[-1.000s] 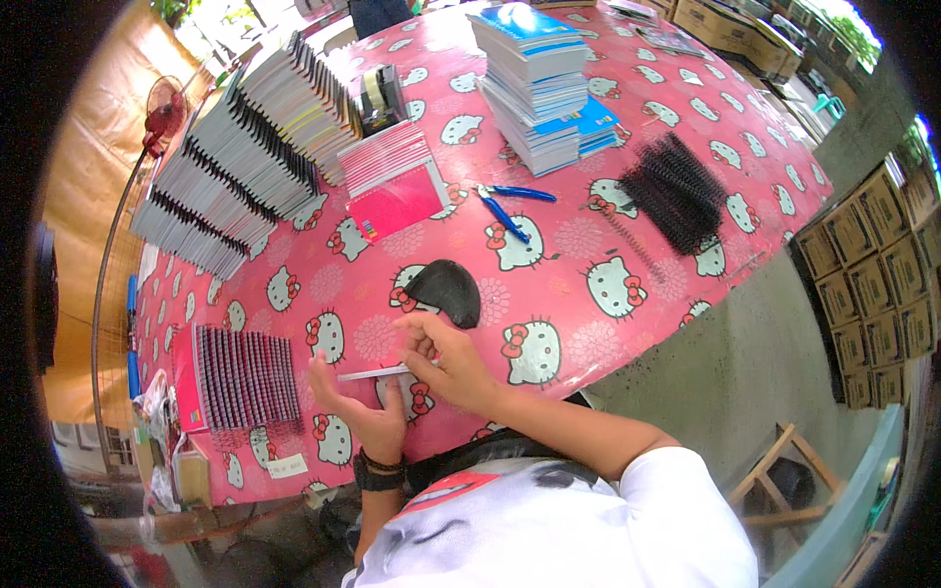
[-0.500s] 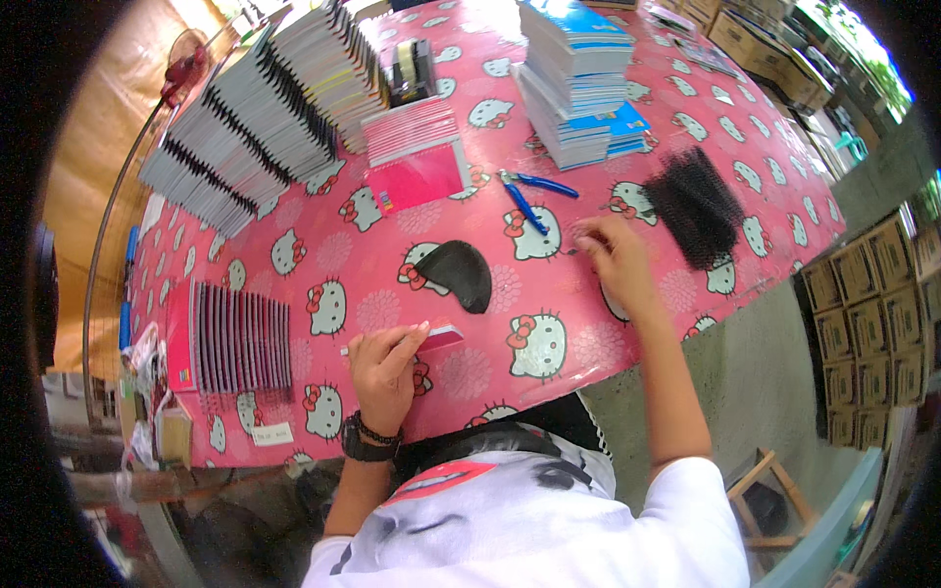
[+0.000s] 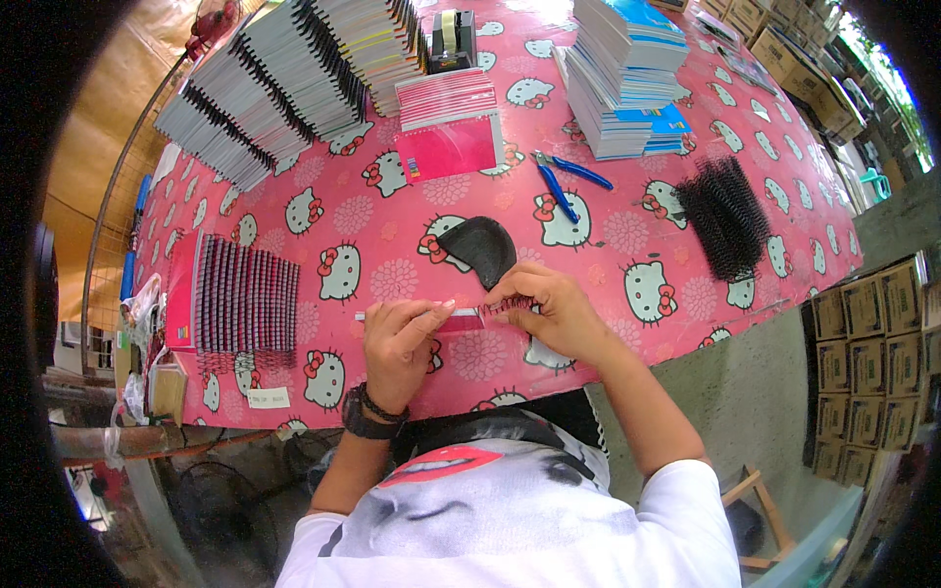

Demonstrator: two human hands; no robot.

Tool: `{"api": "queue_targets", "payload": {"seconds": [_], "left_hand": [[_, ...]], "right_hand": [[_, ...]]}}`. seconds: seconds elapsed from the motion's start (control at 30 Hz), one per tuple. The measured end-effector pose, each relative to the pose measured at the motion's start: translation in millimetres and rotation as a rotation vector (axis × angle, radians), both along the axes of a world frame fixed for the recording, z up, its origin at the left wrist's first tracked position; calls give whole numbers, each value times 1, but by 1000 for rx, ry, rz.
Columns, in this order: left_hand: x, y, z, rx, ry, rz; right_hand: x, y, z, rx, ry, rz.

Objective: The person inserts a spiral binding through the pre-punched holes of a notebook cover and pages by hand, then uses a small black tool to press the binding into place.

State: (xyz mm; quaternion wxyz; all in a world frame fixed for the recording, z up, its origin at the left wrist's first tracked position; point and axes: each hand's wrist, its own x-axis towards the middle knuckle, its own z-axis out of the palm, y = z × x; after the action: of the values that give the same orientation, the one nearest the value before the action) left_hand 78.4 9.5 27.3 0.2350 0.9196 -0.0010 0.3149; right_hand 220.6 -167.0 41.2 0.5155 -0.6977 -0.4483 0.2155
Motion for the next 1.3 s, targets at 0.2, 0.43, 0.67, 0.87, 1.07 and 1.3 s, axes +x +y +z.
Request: {"api": "queue_targets", "payload": {"seconds": [0.2,0.43,0.67,0.87,1.07,1.3], "left_hand": [[0,1,0,4,9,-18],[6,-19,14,11,106,25],[2,-19,10,71,252,-76],[-3,-5,3,120,186,-140],[-1,-6,12,7,108,-191],[-10,11,4,58,120,-71]], "right_hand": [[5,0,-2,-74,-26,84],[-10,4,10,-124,-101,91],[46,28,-2,-70,-579,36],[70,52,-1,-377,-649,322],[59,65,-18,-318,-652,230],[39,42,-18,-40,-184,-17]]}}
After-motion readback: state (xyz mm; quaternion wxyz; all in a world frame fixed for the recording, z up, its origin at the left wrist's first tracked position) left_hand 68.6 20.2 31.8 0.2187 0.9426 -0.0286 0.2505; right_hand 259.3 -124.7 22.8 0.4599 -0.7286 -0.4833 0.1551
